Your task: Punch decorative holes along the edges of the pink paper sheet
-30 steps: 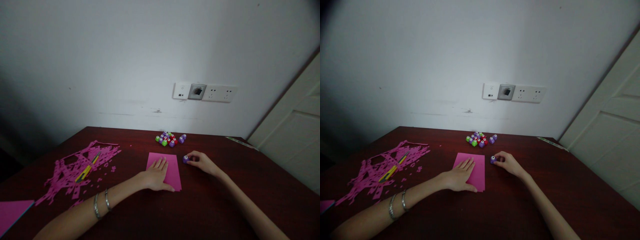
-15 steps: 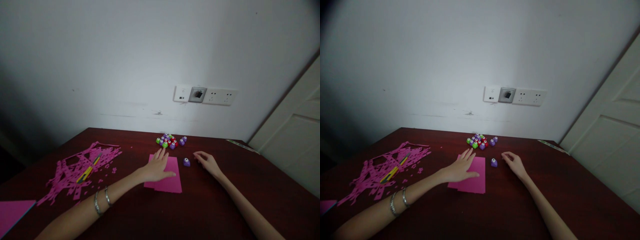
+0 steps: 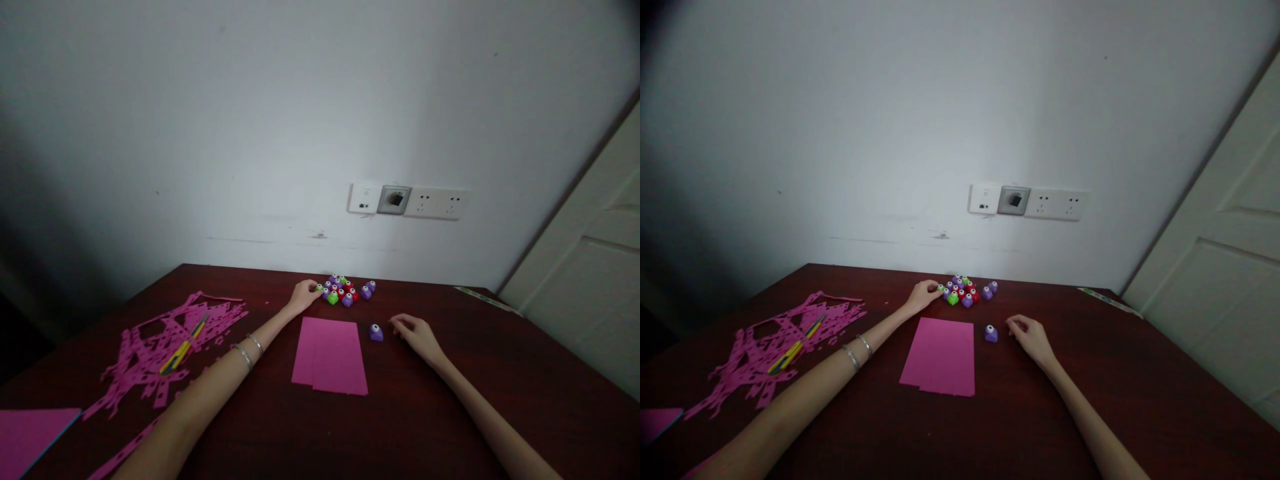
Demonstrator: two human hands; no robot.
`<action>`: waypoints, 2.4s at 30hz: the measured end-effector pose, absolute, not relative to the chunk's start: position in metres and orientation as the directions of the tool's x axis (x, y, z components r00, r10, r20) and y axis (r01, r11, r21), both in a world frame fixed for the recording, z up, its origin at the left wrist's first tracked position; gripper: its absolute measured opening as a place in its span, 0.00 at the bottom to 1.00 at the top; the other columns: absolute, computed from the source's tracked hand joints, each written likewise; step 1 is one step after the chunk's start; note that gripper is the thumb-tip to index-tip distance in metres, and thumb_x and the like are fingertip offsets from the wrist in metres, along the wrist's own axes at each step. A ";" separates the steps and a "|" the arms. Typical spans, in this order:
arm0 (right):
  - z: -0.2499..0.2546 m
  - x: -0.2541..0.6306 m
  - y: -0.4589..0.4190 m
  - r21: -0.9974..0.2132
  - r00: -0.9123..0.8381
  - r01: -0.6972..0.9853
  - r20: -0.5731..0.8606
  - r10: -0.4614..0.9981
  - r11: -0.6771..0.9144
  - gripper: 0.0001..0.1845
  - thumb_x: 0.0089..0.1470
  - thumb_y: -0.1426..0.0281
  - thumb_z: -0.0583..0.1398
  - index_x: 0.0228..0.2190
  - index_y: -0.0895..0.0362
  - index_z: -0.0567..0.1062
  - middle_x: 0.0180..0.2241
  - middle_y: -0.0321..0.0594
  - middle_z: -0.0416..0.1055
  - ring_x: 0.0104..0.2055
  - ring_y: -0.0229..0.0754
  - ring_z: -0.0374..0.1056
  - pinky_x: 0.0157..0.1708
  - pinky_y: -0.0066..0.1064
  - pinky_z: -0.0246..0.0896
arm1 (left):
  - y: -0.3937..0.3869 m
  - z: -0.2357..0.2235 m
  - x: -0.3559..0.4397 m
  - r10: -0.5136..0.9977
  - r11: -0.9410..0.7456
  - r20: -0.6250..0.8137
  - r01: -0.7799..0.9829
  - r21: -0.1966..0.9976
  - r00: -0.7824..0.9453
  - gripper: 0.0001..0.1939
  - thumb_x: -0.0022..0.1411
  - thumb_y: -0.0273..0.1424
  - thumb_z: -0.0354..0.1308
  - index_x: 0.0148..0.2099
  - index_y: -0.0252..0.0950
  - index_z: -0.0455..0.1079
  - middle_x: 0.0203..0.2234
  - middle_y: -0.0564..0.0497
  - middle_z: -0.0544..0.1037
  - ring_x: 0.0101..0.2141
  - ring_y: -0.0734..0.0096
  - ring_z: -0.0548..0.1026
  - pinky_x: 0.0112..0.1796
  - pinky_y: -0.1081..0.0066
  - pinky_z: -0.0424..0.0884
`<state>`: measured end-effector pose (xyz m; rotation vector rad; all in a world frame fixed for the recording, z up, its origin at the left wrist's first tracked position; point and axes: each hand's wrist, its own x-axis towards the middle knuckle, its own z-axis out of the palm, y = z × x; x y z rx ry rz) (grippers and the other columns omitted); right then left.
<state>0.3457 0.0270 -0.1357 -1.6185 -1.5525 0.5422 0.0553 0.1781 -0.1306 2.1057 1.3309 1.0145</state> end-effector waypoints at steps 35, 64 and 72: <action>-0.140 0.347 0.027 -0.751 0.118 0.652 0.237 0.964 0.105 0.15 0.46 0.61 0.55 0.27 0.58 0.76 0.22 0.39 0.72 0.26 0.42 0.66 0.29 0.32 0.59 | 0.185 -0.124 0.044 0.910 -0.402 0.359 0.651 0.645 0.206 0.09 0.47 0.33 0.59 0.29 0.31 0.72 0.28 0.49 0.75 0.32 0.70 0.70 0.35 0.72 0.63; -0.068 0.254 -0.005 -0.788 -0.070 0.499 0.378 0.923 0.360 0.15 0.46 0.60 0.61 0.35 0.56 0.73 0.29 0.39 0.69 0.26 0.36 0.64 0.20 0.25 0.60 | 0.081 -0.023 0.064 0.422 -0.774 0.244 0.207 0.599 0.873 0.10 0.50 0.31 0.58 0.37 0.36 0.73 0.34 0.50 0.72 0.33 0.73 0.70 0.35 0.71 0.66; -0.068 0.267 -0.003 -0.814 -0.022 0.493 0.340 0.940 0.306 0.17 0.45 0.59 0.62 0.34 0.58 0.72 0.23 0.35 0.66 0.22 0.35 0.62 0.18 0.26 0.61 | 0.079 -0.015 0.058 0.501 -0.799 0.268 0.321 0.509 0.823 0.16 0.50 0.36 0.59 0.42 0.37 0.68 0.36 0.49 0.71 0.37 0.68 0.68 0.38 0.69 0.64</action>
